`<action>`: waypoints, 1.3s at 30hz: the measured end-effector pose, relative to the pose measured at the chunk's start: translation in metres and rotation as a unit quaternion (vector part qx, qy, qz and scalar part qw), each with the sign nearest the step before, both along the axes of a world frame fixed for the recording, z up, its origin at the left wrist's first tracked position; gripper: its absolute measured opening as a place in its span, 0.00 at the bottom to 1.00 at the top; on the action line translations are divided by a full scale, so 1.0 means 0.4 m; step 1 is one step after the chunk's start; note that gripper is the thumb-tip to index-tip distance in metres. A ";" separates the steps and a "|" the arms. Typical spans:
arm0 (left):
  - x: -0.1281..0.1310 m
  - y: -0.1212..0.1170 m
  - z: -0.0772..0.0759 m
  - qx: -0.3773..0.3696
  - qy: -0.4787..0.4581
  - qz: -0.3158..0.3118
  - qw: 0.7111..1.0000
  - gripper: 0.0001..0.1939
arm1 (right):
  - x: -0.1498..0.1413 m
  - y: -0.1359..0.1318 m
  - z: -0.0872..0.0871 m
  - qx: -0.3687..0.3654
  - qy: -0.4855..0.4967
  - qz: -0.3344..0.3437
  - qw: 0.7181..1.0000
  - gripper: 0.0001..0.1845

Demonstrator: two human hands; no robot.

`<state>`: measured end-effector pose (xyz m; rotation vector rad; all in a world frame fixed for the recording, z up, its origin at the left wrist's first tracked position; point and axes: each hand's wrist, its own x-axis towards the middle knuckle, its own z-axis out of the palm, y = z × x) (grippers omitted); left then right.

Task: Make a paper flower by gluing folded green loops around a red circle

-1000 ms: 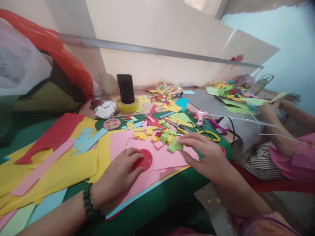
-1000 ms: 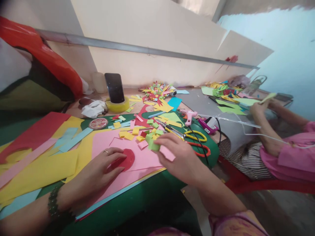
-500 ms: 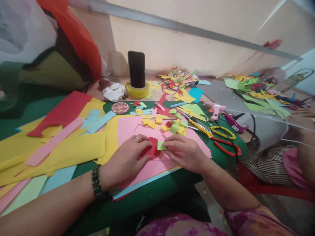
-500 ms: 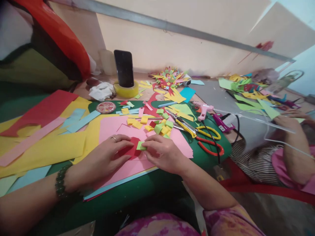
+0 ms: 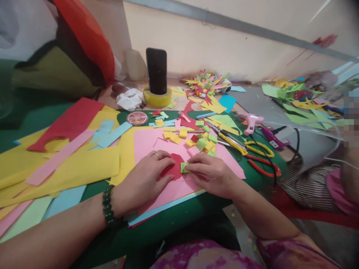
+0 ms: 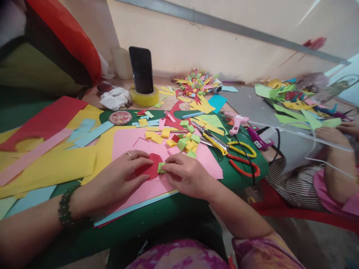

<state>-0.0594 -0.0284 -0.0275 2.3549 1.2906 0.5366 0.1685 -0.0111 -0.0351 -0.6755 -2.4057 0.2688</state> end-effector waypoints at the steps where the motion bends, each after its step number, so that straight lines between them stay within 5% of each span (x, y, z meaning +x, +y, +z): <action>1: 0.000 0.000 0.001 -0.001 0.004 -0.001 1.000 0.10 | 0.000 0.000 0.001 -0.002 -0.004 0.001 1.000 0.11; 39: 0.000 0.001 -0.002 0.008 -0.006 -0.003 1.000 0.10 | -0.013 -0.014 0.030 0.068 -0.096 -0.029 0.993 0.13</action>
